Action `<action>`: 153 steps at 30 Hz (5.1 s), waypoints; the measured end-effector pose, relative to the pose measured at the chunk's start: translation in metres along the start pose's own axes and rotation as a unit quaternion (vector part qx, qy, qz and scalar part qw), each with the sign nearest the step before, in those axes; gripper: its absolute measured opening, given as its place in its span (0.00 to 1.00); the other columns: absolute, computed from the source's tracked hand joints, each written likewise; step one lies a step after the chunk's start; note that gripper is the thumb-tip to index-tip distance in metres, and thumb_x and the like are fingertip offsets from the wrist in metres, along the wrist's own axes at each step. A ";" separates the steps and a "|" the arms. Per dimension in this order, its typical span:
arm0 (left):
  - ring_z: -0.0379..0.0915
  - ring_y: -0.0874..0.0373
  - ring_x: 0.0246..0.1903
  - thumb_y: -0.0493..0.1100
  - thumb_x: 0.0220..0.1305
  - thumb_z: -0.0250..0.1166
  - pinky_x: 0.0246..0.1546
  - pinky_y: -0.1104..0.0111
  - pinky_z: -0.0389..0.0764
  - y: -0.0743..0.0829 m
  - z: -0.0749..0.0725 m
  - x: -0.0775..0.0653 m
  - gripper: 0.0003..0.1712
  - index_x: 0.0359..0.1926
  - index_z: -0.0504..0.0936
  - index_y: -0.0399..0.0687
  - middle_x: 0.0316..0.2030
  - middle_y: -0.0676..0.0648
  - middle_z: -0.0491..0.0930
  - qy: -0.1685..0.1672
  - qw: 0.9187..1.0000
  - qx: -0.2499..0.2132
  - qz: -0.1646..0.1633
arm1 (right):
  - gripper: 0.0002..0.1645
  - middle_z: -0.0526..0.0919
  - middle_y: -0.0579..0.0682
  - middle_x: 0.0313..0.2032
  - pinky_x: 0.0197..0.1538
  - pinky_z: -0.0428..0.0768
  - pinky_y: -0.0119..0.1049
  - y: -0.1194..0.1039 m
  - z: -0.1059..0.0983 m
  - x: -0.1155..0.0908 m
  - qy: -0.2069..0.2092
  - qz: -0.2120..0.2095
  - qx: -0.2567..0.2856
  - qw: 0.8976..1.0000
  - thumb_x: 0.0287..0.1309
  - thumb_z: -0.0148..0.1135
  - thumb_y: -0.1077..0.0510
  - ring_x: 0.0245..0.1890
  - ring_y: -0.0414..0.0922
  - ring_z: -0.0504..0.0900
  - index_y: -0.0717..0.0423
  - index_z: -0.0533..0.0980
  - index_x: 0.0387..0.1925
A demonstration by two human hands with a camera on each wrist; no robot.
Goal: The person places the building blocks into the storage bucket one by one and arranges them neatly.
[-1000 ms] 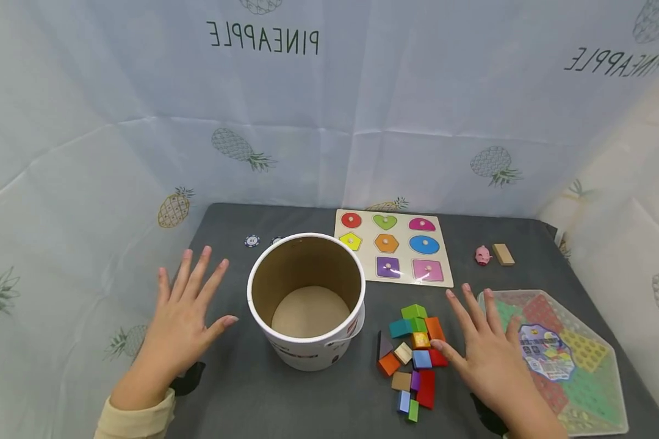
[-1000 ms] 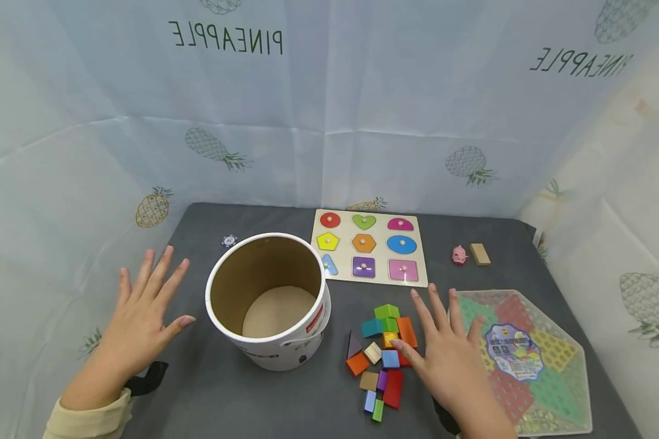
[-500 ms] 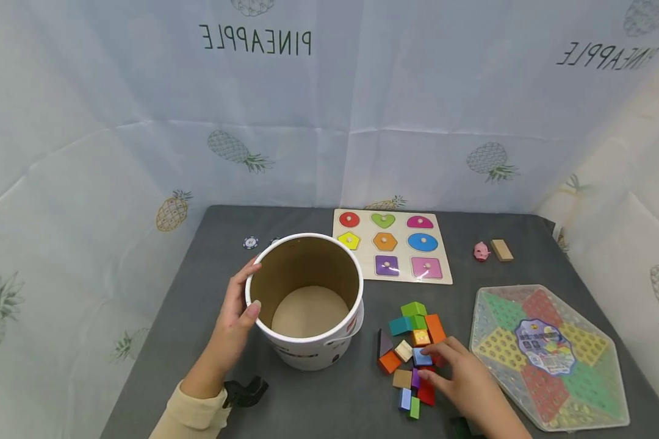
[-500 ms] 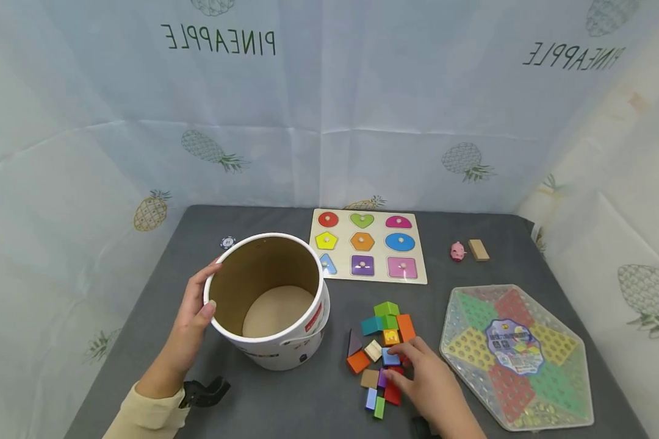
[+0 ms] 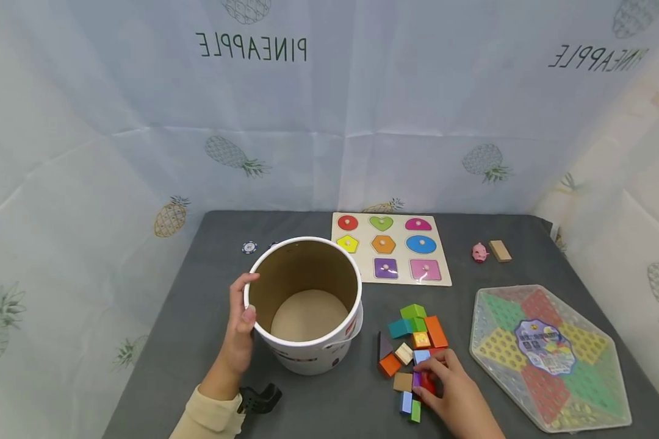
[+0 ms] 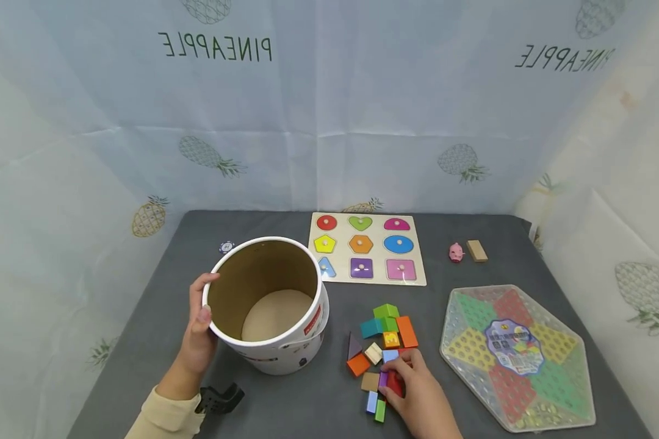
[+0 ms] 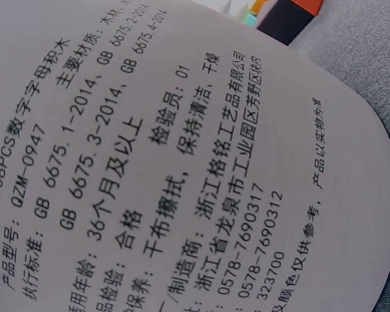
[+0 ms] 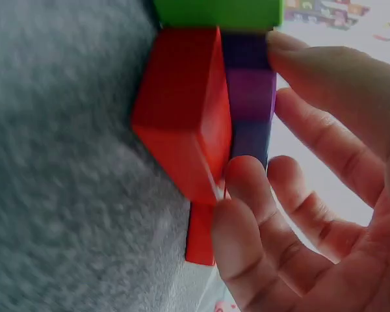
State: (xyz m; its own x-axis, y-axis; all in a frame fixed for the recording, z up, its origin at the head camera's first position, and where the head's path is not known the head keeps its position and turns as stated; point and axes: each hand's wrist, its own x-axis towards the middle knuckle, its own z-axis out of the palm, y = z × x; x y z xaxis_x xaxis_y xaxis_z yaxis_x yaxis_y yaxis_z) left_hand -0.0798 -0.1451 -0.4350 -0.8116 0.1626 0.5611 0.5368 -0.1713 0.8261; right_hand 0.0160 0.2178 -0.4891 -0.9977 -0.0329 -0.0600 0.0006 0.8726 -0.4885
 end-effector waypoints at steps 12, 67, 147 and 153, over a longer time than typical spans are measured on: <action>0.54 0.40 0.59 0.48 0.67 0.43 0.57 0.62 0.59 0.001 0.000 -0.001 0.31 0.66 0.50 0.37 0.62 0.35 0.51 0.011 1.000 0.012 -0.023 | 0.24 0.70 0.41 0.37 0.33 0.74 0.31 -0.012 -0.009 -0.001 -0.005 0.000 0.002 1.000 0.39 0.78 0.55 0.30 0.37 0.69 0.43 0.79 0.41; 0.53 0.40 0.59 0.44 0.65 0.40 0.56 0.60 0.58 -0.001 0.006 -0.003 0.31 0.66 0.50 0.34 0.63 0.37 0.51 0.014 1.000 0.024 0.009 | 0.22 0.76 0.37 0.38 0.37 0.76 0.29 -0.053 -0.043 -0.002 0.058 -0.194 0.162 0.966 0.44 0.75 0.59 0.34 0.35 0.73 0.37 0.76 0.41; 0.51 0.39 0.59 0.46 0.67 0.40 0.55 0.56 0.55 -0.001 0.007 -0.002 0.31 0.66 0.51 0.34 0.64 0.36 0.51 0.017 0.999 0.044 0.021 | 0.15 0.69 0.36 0.38 0.41 0.75 0.33 -0.031 -0.001 -0.002 -0.163 -0.179 0.064 0.968 0.46 0.72 0.42 0.38 0.36 0.68 0.37 0.81 0.38; 0.50 0.38 0.59 0.48 0.68 0.40 0.55 0.55 0.54 -0.002 0.007 -0.002 0.32 0.67 0.50 0.34 0.64 0.36 0.51 0.015 0.999 0.045 0.022 | 0.15 0.66 0.36 0.35 0.39 0.72 0.35 -0.023 0.023 -0.008 -0.133 -0.184 0.019 0.974 0.41 0.76 0.52 0.35 0.35 0.65 0.39 0.81 0.34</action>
State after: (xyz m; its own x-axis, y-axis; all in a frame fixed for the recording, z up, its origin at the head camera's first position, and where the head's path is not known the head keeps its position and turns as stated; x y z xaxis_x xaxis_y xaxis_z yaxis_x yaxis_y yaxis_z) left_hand -0.0772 -0.1382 -0.4376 -0.7932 0.1268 0.5956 0.5888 -0.0900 0.8032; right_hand 0.0252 0.1873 -0.4973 -0.8779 -0.4691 -0.0955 -0.3458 0.7593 -0.5512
